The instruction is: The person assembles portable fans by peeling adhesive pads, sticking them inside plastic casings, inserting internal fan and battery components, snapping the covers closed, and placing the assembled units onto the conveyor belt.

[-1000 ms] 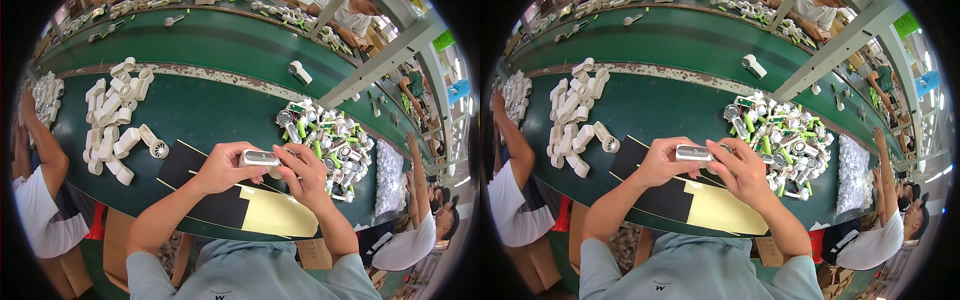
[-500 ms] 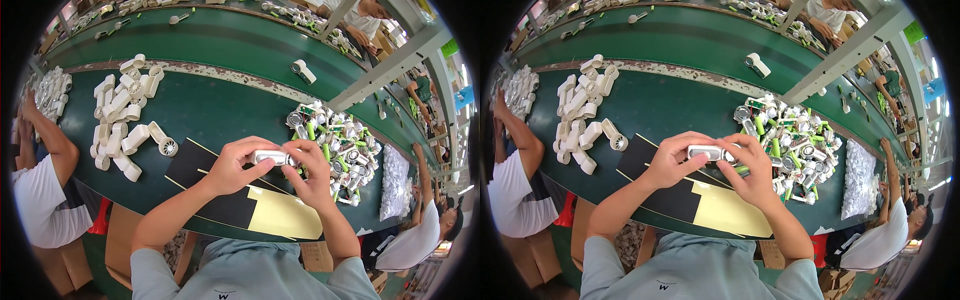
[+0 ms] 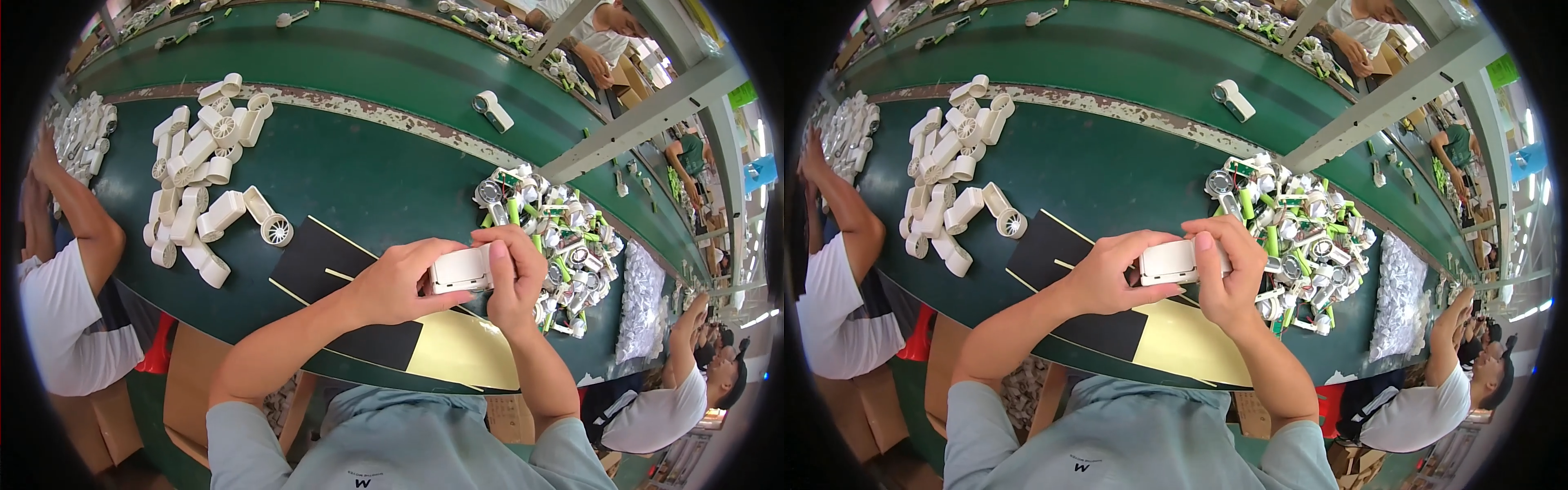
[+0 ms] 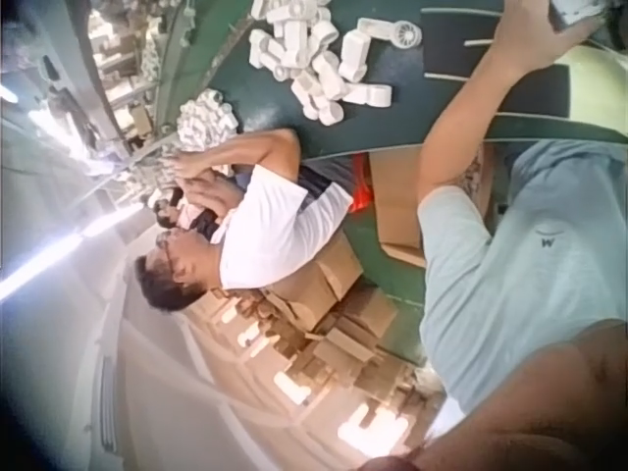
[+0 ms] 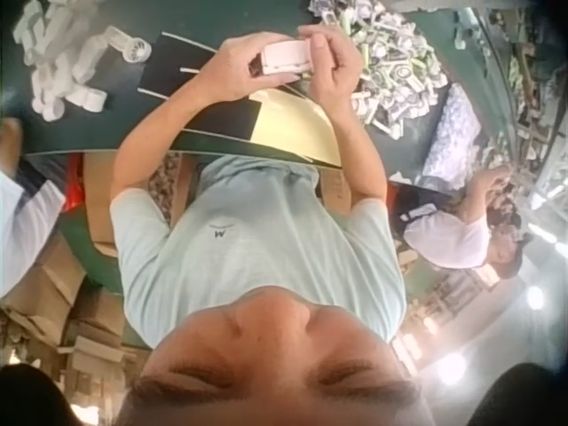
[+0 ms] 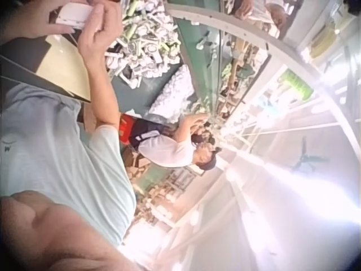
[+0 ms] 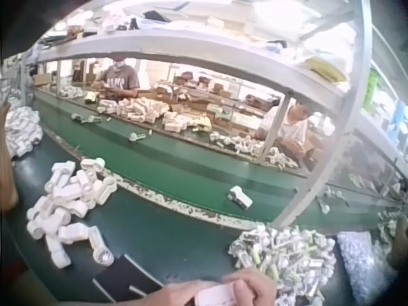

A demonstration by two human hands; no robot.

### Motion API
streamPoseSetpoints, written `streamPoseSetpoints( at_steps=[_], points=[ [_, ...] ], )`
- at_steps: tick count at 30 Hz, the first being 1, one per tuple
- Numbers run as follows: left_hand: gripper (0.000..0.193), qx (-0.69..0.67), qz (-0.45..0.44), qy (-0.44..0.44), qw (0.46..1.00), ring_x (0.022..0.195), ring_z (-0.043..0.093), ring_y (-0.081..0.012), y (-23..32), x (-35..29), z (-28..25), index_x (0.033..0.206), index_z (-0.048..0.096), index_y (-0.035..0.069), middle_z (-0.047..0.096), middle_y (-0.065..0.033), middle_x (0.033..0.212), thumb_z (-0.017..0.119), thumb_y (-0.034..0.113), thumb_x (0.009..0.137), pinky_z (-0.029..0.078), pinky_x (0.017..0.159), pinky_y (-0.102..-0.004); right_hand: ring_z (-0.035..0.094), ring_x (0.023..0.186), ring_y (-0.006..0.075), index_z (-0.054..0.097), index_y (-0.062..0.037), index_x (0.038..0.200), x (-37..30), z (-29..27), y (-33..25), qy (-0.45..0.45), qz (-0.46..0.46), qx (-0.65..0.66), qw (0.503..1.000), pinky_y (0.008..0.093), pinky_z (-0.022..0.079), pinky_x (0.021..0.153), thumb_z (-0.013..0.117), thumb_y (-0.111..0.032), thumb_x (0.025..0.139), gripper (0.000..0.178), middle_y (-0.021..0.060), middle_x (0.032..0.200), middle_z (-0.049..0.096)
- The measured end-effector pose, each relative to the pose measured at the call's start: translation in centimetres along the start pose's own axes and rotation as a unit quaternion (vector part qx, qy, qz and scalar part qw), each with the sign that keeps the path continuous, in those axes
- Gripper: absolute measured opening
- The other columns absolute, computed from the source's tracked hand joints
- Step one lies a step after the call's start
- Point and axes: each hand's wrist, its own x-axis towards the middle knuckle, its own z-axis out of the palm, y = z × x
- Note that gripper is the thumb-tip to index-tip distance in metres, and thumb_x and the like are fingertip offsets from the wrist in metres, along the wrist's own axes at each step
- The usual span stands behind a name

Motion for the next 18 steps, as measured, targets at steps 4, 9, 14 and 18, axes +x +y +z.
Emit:
streamPoseSetpoints(
  at_steps=[4, 9, 14, 18],
  points=[
    [0.055, 0.005, 0.065, 0.042, 0.997, 0.065, 0.068, -0.0176, -0.8, -0.3, 0.8, 0.126, 0.064, -0.001, 0.072, -0.0118, 0.097, 0.09, 0.024, 0.084, 0.055, 0.058, -0.0302, 0.055, 0.059, 0.0151, 0.073, 0.0013, 0.082, 0.2, 0.0, 0.2, 0.021, -0.001, -0.01, 1.0, 0.0317, 0.039, 0.054, 0.054, -0.018, 0.106, 0.036, 0.0087, 0.071, 0.063],
    [0.05, 0.059, 0.134, 0.076, 0.986, 0.061, 0.069, -0.0188, -0.4, -0.2, 1.0, 0.122, 0.066, -0.001, 0.073, -0.0106, 0.088, 0.088, 0.023, 0.084, 0.056, 0.057, -0.0317, 0.052, 0.053, 0.0154, 0.072, 0.0014, 0.075, 0.6, 0.5, -0.3, 0.048, -0.033, -0.022, 0.998, 0.0325, 0.038, 0.051, 0.048, -0.02, 0.108, 0.046, 0.0085, 0.064, 0.06],
    [0.039, 0.004, 0.047, 0.048, 0.998, 0.06, 0.07, -0.0176, -0.8, -0.2, 0.5, 0.114, 0.068, -0.001, 0.072, -0.011, 0.078, 0.084, 0.025, 0.089, 0.056, 0.058, -0.0304, 0.055, 0.054, 0.0159, 0.071, 0.0022, 0.072, 0.9, 0.5, -0.4, -0.032, 0.131, -0.03, 0.99, 0.0314, 0.039, 0.051, 0.041, -0.033, 0.113, 0.061, 0.0079, 0.065, 0.063],
    [0.048, -0.303, -0.258, -0.083, 0.913, 0.051, 0.055, -0.0085, -1.8, 0.2, -0.9, 0.094, 0.071, 0.002, 0.062, -0.0028, 0.066, 0.057, 0.045, 0.109, 0.043, 0.049, -0.0245, 0.07, 0.082, 0.0257, 0.069, 0.0017, 0.115, 0.9, -0.8, -0.8, -0.068, 0.038, -0.046, 0.996, 0.0368, 0.054, 0.073, 0.04, -0.031, 0.112, 0.044, 0.0174, 0.095, 0.072]
  ],
)
